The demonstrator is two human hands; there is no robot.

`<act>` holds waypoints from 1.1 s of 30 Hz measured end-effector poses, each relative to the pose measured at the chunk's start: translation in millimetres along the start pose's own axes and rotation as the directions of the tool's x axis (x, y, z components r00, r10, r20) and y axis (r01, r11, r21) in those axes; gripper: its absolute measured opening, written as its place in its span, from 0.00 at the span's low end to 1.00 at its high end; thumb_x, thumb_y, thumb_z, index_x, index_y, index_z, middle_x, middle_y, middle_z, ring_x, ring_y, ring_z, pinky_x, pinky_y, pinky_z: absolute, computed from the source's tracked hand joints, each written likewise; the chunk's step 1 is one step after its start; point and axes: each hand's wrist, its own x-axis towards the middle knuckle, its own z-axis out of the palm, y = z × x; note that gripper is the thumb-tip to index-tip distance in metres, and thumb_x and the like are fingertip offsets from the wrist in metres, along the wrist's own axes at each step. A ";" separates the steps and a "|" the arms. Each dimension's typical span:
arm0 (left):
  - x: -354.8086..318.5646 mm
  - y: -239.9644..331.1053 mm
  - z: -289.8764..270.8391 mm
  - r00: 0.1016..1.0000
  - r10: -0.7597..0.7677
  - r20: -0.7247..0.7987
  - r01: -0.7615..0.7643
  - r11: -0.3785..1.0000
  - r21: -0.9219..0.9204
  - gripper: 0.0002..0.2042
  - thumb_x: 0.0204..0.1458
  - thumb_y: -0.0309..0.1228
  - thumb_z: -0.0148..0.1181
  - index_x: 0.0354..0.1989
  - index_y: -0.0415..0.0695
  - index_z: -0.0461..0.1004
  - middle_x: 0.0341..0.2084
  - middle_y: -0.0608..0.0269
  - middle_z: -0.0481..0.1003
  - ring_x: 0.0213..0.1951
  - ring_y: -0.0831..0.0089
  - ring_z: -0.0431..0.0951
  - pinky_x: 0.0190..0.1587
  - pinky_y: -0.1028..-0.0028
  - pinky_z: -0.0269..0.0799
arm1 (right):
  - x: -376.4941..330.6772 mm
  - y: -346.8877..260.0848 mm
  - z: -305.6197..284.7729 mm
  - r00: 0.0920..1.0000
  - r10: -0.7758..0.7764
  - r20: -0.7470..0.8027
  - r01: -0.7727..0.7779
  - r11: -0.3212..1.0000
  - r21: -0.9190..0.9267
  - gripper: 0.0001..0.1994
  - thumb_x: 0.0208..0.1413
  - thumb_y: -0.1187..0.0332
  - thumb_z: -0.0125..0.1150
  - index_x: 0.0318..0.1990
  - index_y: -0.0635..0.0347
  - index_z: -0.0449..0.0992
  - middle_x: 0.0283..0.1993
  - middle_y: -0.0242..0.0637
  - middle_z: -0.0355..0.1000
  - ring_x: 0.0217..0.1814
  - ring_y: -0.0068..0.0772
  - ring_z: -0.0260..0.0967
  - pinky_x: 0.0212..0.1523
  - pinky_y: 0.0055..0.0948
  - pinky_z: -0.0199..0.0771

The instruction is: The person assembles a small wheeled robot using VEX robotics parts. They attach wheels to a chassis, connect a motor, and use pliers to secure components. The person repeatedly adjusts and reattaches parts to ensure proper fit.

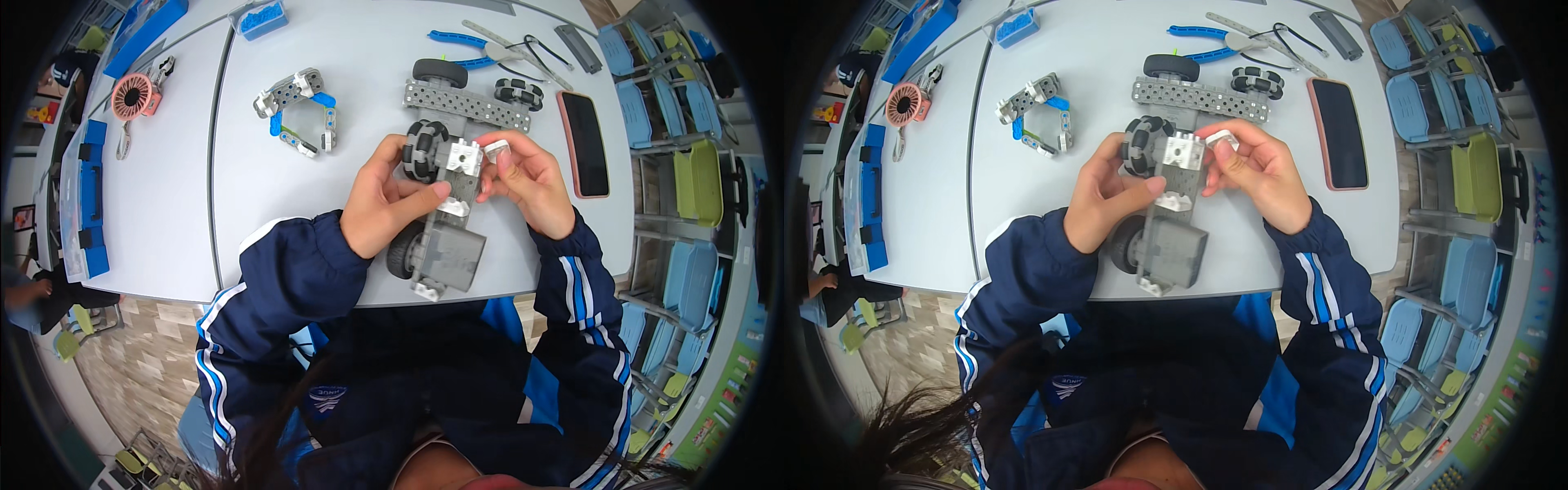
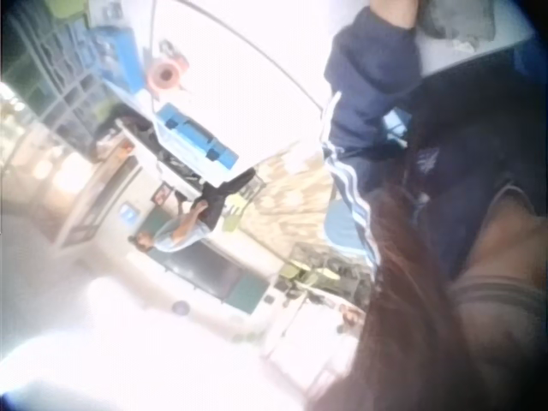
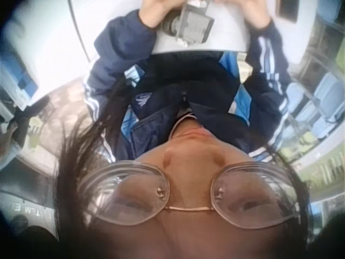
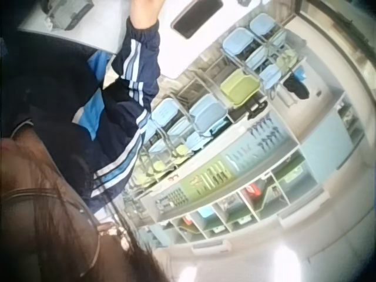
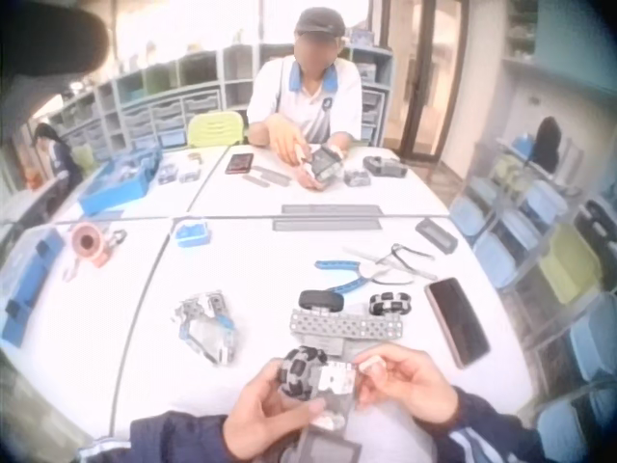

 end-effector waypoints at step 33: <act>16.7 -13.3 -26.8 0.878 0.345 0.331 -0.462 0.792 0.399 0.17 0.52 0.14 0.61 0.48 0.37 0.64 0.60 0.32 0.65 0.60 0.58 0.72 0.55 0.65 0.74 | 8.5 27.8 -9.2 0.989 -0.132 0.063 0.137 0.985 -0.103 0.19 0.63 0.66 0.59 0.56 0.70 0.69 0.42 0.40 0.74 0.34 0.23 0.71 0.37 0.24 0.74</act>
